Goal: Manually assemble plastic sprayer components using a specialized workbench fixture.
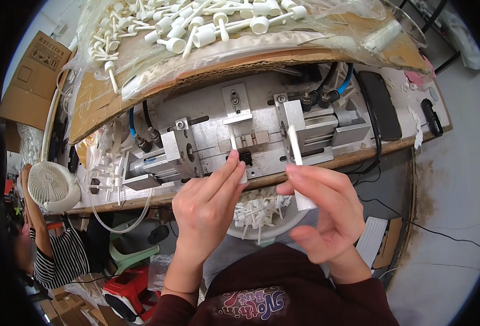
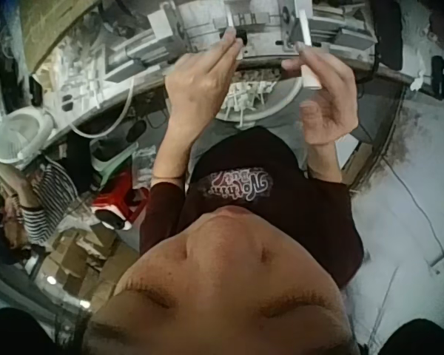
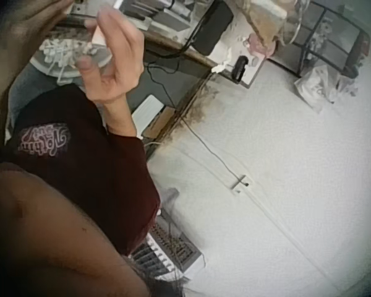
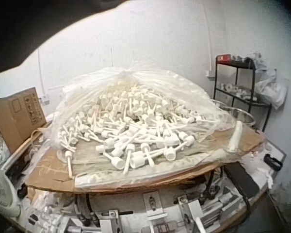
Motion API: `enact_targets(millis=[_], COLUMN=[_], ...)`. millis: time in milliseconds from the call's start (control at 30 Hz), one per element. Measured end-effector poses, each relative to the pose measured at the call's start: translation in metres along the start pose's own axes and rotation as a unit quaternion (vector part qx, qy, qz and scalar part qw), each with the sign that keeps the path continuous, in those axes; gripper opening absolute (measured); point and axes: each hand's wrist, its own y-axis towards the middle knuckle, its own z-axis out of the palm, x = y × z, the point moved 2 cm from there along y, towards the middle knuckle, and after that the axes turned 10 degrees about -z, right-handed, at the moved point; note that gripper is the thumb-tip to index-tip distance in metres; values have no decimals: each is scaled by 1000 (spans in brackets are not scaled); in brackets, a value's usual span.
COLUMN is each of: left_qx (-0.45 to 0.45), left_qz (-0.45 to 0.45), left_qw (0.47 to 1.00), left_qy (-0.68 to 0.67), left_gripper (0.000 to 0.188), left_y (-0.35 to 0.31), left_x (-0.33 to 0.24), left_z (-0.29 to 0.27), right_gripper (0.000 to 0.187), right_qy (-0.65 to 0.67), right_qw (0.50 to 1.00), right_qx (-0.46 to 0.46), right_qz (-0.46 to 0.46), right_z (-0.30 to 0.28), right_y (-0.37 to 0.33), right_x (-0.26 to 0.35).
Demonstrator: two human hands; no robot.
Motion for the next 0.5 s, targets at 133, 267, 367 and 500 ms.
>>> enact_targets(millis=[133,267,367,500], left_qx=[11,8,-3,-1], left_qz=[-4,-10,-18,-10], left_qw=[1000,1000,1000,999], left_qy=[-2,-8,-16,-44], left_gripper=[30,30,30,29], left_y=[4,3,2,1], left_x=[-2,-3,0,1], left_z=[-2,0,0,-1], right_gripper=[38,38,38,32], right_qy=[-1,15,-114,-219], right_qw=[999,998,989,955], right_qx=[18,-32,88,180], right_qz=[33,51,-23,-88], right_z=[1,14,12,21], right_y=[-5,-3,6,11], right_x=[4,5,-4,-16])
